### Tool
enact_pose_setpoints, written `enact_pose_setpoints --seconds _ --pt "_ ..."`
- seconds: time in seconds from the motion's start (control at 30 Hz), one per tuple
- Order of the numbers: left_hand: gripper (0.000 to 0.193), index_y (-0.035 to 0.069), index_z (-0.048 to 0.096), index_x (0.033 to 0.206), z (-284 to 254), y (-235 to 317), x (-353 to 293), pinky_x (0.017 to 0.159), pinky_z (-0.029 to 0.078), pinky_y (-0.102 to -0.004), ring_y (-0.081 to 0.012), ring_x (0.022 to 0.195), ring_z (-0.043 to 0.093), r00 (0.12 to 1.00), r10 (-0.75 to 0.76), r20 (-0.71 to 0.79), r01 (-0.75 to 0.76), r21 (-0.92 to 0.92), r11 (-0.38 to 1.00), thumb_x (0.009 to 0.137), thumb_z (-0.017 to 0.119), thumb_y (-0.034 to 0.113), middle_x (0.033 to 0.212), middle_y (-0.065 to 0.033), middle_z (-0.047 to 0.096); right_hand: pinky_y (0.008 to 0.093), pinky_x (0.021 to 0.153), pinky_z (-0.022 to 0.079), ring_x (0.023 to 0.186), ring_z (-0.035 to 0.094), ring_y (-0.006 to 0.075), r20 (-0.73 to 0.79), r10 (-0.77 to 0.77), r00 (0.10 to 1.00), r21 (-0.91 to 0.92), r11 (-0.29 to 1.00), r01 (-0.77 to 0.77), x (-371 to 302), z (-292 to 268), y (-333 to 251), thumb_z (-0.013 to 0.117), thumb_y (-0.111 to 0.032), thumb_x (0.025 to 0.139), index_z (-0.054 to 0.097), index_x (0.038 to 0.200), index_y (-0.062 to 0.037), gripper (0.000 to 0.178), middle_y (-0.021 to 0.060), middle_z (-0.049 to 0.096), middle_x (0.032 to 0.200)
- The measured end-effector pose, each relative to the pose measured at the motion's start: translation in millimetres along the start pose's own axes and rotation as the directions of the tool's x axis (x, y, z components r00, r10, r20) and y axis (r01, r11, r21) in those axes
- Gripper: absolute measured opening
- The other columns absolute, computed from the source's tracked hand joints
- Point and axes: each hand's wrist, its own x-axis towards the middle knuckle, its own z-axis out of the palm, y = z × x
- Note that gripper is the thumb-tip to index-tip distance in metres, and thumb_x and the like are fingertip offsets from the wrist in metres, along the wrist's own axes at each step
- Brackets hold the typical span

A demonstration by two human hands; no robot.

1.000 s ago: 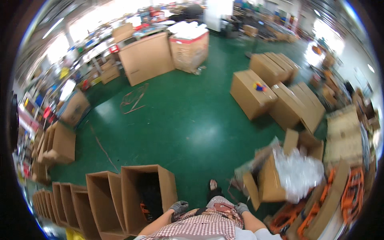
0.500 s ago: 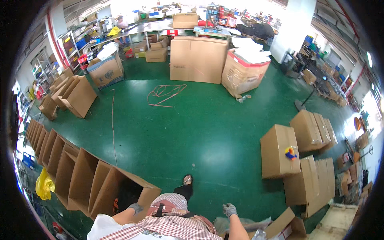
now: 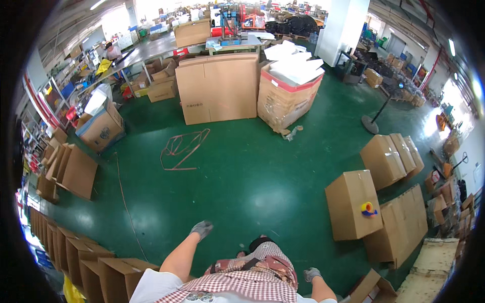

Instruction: The recorder is seen assembling large industrial cables into a protective sleeve on a workbench, then moving to assemble and tape a cardboard box.

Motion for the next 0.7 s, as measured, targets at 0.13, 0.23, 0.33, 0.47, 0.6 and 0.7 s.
enact_pose_setpoints --seconds 0.13,0.23,0.33,0.47,0.6,0.7 --pt "0.036 0.011 0.055 0.105 -80 44 98 0.081 0.044 -0.0342 -0.0277 0.094 0.056 0.982 0.095 -0.162 -0.126 -0.193 0.973 0.078 0.049 0.034 0.100 -0.0121 0.059 0.0443 0.067 0.043 0.086 0.052 0.0252 0.246 -0.181 0.952 -0.838 0.453 0.303 -86 146 -24 0.044 -0.017 0.085 0.045 0.111 -0.0056 0.029 0.0112 0.055 0.092" --pt "0.032 0.009 0.056 0.100 -101 53 142 0.075 0.046 -0.0353 -0.0286 0.086 0.059 0.962 0.154 -0.224 -0.175 -0.074 0.982 0.077 0.049 0.030 0.093 -0.0127 0.061 0.0449 0.065 0.043 0.084 0.053 0.0265 0.472 -0.262 0.842 -0.865 0.049 0.500 -63 232 -63 0.048 -0.018 0.083 0.046 0.109 -0.0046 0.030 0.0115 0.056 0.091" --pt "0.031 0.010 0.061 0.098 -73 6 198 0.079 0.045 -0.0354 -0.0283 0.088 0.058 0.987 -0.158 0.016 0.158 -0.005 0.987 0.077 0.044 0.024 0.095 -0.0147 0.061 0.0435 0.064 0.043 0.081 0.053 0.0260 0.612 -0.140 0.778 -0.791 -0.132 0.598 -83 358 -122 0.049 -0.019 0.083 0.048 0.106 -0.0045 0.028 0.0111 0.056 0.089" --pt "0.035 0.008 0.061 0.100 -59 -21 128 0.082 0.044 -0.0380 -0.0249 0.100 0.055 0.838 -0.544 0.035 0.534 -0.256 0.806 0.076 0.044 0.027 0.107 -0.0090 0.058 0.0416 0.063 0.043 0.078 0.053 0.0254 0.697 -0.107 0.709 -0.717 -0.092 0.691 -160 541 -226 0.050 -0.021 0.082 0.051 0.101 -0.0045 0.025 0.0106 0.057 0.087" --pt "0.036 0.012 0.061 0.101 -4 -37 -4 0.082 0.044 -0.0393 -0.0274 0.101 0.054 0.528 -0.839 0.131 0.738 -0.559 0.377 0.074 0.045 0.030 0.108 -0.0110 0.057 0.0397 0.061 0.043 0.075 0.053 0.0248 0.764 -0.097 0.637 -0.645 -0.130 0.753 -233 729 -274 0.052 -0.022 0.082 0.054 0.096 -0.0044 0.023 0.0101 0.057 0.084" --pt "0.033 0.009 0.063 0.095 26 -28 -53 0.080 0.044 -0.0391 -0.0277 0.099 0.055 0.183 -0.926 0.331 0.647 -0.749 -0.141 0.074 0.046 0.027 0.104 -0.0122 0.058 0.0383 0.060 0.043 0.073 0.053 0.0243 0.828 -0.142 0.542 -0.560 -0.173 0.810 -278 843 -291 0.053 -0.023 0.081 0.056 0.093 -0.0043 0.022 0.0097 0.058 0.082"
